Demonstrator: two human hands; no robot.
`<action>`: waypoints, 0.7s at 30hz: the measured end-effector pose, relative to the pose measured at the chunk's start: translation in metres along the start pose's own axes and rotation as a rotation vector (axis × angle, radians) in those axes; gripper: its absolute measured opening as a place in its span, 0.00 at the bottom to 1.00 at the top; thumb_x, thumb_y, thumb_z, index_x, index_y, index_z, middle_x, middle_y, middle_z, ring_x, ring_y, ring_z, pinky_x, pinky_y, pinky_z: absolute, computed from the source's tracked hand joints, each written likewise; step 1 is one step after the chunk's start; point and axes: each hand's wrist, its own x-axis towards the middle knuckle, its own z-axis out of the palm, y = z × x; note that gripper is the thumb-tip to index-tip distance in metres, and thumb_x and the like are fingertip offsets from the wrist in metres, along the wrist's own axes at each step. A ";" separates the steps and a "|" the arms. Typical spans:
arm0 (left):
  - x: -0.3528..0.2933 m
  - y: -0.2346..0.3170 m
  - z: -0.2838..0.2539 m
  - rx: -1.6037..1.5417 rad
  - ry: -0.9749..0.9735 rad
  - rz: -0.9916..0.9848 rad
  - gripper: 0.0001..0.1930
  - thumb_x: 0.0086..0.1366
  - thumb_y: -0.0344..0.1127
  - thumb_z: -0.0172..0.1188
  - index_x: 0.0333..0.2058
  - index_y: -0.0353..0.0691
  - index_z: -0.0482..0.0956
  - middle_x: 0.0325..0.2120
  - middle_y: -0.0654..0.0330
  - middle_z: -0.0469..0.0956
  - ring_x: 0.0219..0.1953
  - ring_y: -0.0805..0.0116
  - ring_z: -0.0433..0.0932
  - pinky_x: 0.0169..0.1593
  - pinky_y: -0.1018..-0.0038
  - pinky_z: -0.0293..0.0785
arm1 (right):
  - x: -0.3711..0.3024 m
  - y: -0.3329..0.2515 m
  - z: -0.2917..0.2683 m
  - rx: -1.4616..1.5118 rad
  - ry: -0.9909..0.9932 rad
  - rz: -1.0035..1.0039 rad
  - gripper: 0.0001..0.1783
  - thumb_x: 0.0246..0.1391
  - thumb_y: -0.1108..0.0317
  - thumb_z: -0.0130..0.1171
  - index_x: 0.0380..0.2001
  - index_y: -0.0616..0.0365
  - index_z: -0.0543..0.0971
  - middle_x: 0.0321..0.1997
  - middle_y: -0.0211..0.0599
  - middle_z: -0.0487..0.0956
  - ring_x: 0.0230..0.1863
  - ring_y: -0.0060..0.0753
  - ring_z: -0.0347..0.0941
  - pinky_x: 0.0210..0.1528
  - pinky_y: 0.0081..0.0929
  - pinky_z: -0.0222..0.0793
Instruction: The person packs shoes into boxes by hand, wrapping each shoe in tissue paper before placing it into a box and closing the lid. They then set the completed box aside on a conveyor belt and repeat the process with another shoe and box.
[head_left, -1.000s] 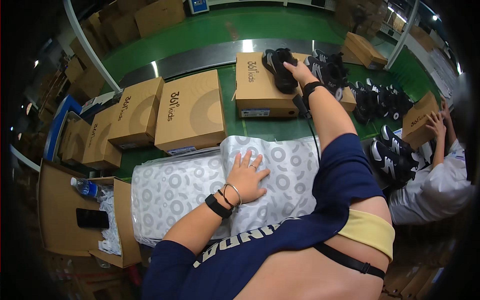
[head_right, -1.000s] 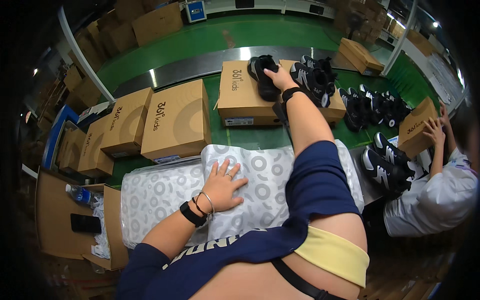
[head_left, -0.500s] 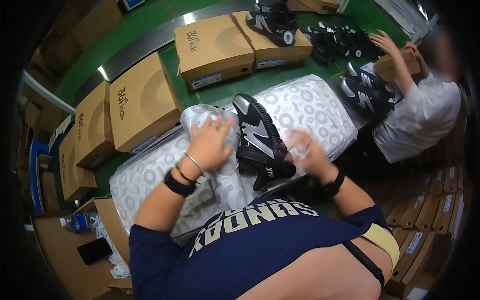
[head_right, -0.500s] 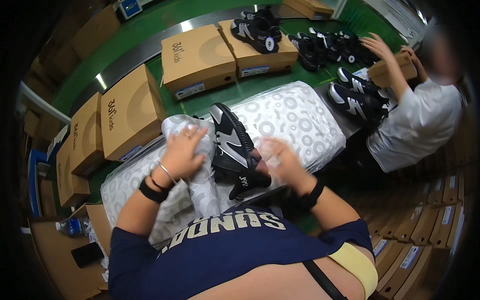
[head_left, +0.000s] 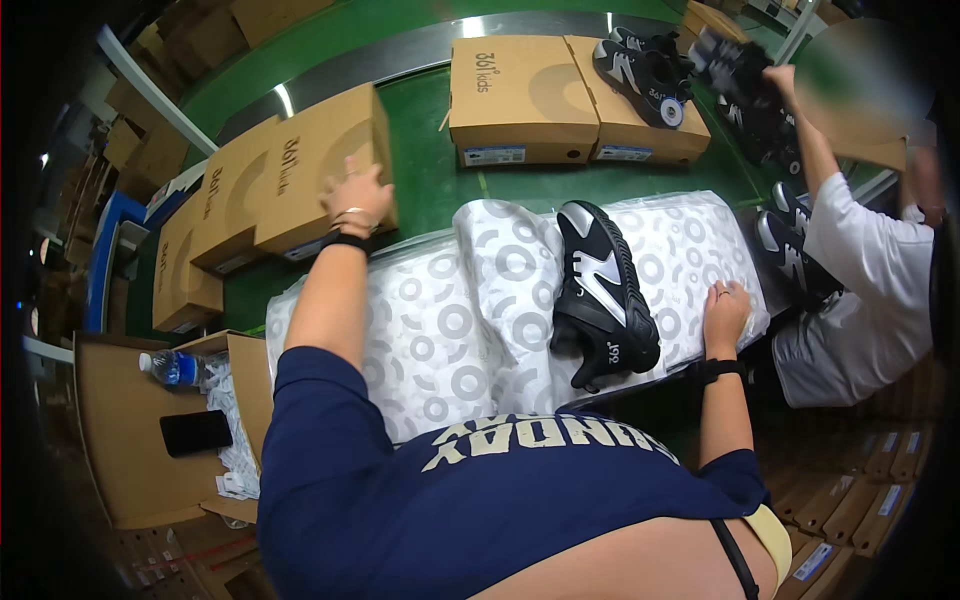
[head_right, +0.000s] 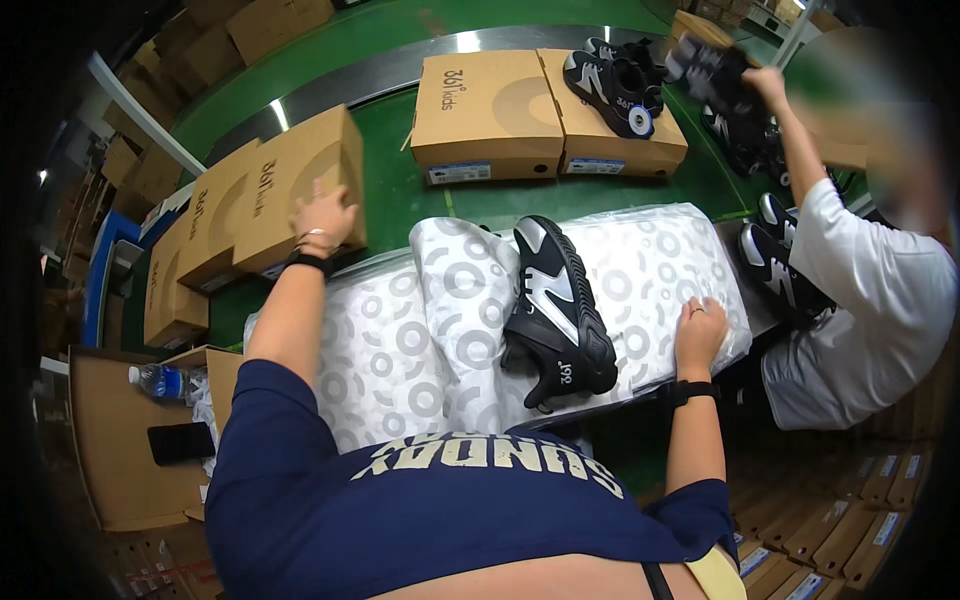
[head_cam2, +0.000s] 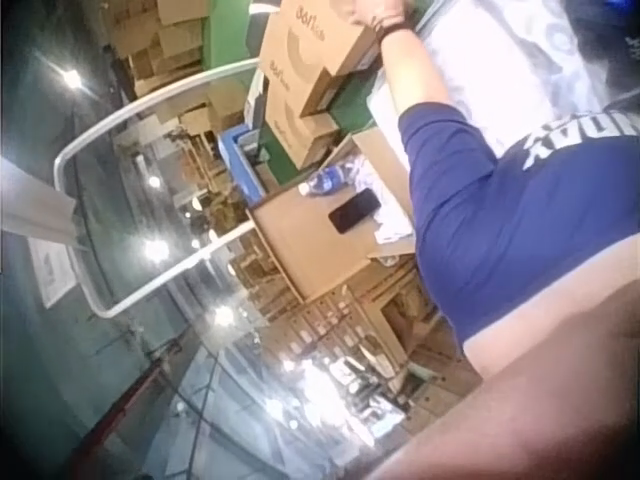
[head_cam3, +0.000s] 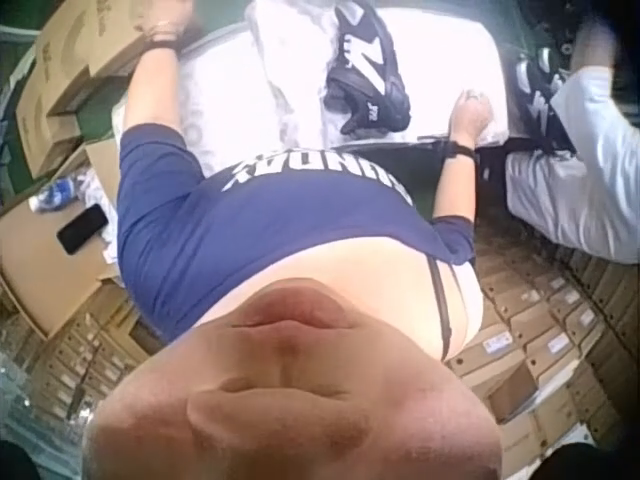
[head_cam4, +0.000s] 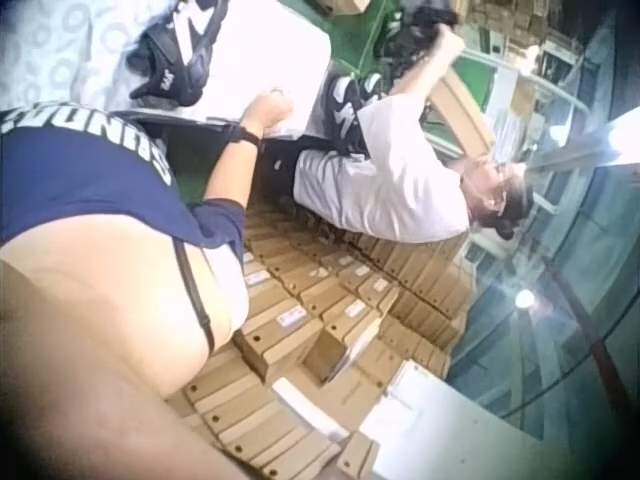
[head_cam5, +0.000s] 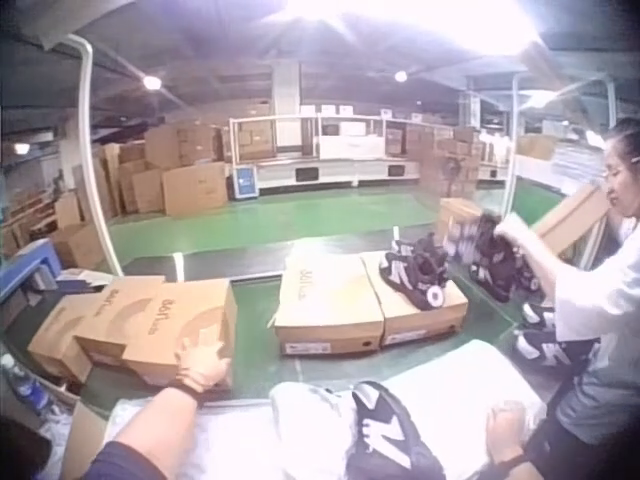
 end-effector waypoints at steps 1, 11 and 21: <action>0.003 -0.023 0.006 -0.044 0.080 -0.019 0.21 0.53 0.49 0.51 0.48 0.61 0.69 0.60 0.59 0.50 0.56 0.43 0.55 0.53 0.45 0.55 | 0.001 0.005 0.008 -0.002 0.003 0.009 0.11 0.46 0.68 0.53 0.32 0.61 0.78 0.36 0.45 0.75 0.45 0.46 0.67 0.48 0.37 0.60; 0.041 -0.075 0.004 0.086 -0.159 -0.196 0.23 0.54 0.50 0.50 0.49 0.50 0.70 0.49 0.58 0.68 0.53 0.53 0.65 0.50 0.41 0.55 | 0.008 -0.001 0.013 0.149 -0.130 0.325 0.09 0.46 0.72 0.50 0.30 0.58 0.78 0.27 0.46 0.77 0.31 0.46 0.73 0.35 0.36 0.68; 0.133 0.073 0.046 -1.640 0.053 -0.548 0.33 0.50 0.53 0.60 0.42 0.25 0.71 0.43 0.49 0.72 0.43 0.57 0.73 0.45 0.67 0.68 | 0.046 -0.137 -0.138 0.658 0.257 -0.722 0.02 0.30 0.72 0.53 0.14 0.55 0.70 0.18 0.31 0.70 0.20 0.33 0.67 0.26 0.33 0.61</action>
